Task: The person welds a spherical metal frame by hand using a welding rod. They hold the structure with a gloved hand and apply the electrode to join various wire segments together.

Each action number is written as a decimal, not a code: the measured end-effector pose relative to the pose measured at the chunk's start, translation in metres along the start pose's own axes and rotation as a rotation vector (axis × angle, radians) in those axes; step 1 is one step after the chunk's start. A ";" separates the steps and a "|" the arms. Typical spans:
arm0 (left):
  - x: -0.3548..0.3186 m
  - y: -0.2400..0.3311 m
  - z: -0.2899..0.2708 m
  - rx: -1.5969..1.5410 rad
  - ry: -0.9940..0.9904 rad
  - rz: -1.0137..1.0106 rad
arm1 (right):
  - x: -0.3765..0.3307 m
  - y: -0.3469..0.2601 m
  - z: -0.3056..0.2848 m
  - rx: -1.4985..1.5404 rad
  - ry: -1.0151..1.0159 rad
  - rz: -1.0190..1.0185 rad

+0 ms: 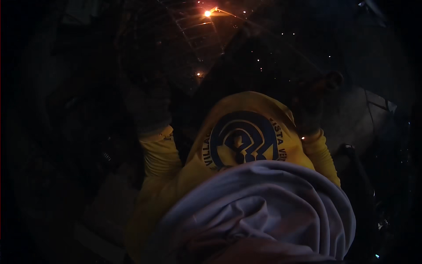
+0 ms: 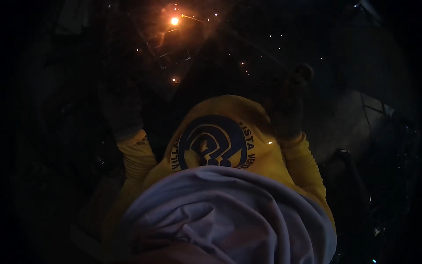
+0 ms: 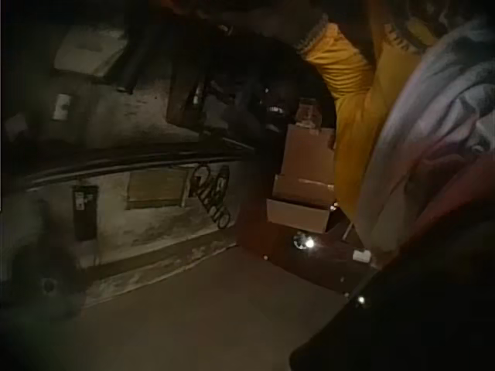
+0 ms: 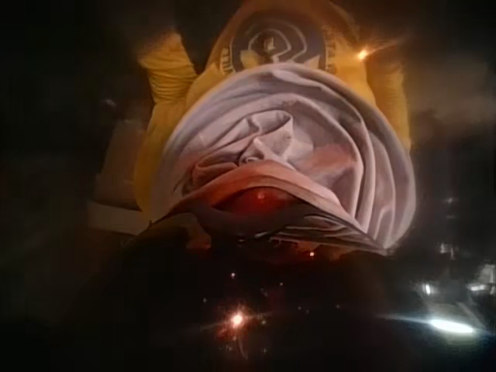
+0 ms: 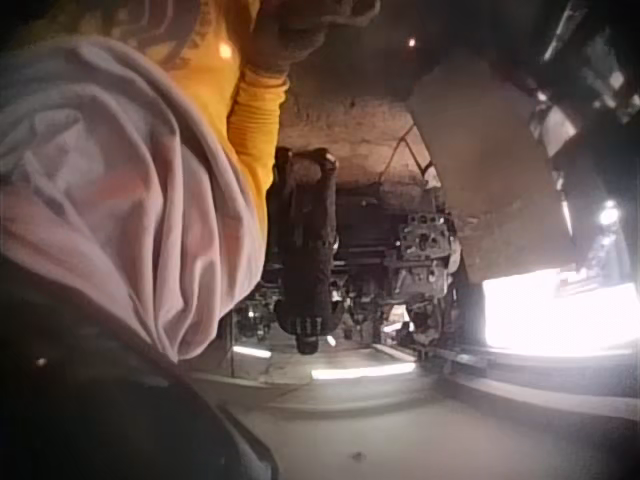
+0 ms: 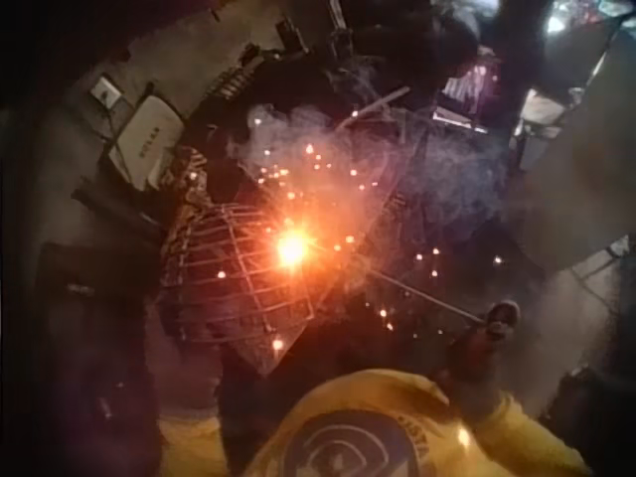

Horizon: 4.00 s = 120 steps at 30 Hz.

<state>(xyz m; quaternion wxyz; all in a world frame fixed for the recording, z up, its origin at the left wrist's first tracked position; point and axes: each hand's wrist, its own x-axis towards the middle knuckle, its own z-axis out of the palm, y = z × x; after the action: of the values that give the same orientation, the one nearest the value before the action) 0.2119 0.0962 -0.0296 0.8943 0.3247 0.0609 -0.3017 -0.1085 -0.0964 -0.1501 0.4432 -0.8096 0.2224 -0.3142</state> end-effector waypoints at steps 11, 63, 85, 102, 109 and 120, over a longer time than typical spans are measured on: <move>-0.008 0.009 -0.002 -0.083 -0.077 -0.211 | -0.002 -0.013 -0.004 0.437 0.044 0.322; 0.017 -0.019 -0.056 -0.083 0.067 -0.070 | 0.001 -0.033 -0.017 0.433 0.058 0.403; 0.019 -0.013 -0.073 -0.375 -0.180 -0.378 | 0.006 -0.015 -0.032 0.045 -0.003 0.500; 0.019 -0.022 -0.045 -0.108 0.067 -0.136 | 0.003 -0.022 -0.038 0.681 0.042 0.388; 0.022 -0.019 -0.065 -0.289 -0.146 -0.244 | 0.013 -0.040 -0.040 0.405 0.000 0.395; 0.016 -0.023 -0.046 -0.165 0.189 -0.046 | 0.014 -0.035 -0.039 0.235 -0.035 0.371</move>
<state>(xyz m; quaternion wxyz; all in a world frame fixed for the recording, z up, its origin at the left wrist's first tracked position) 0.2153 0.1028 -0.0832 0.9012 0.2756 0.1770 -0.2839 -0.1231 -0.1100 -0.1002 0.5886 -0.7029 0.3214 -0.2368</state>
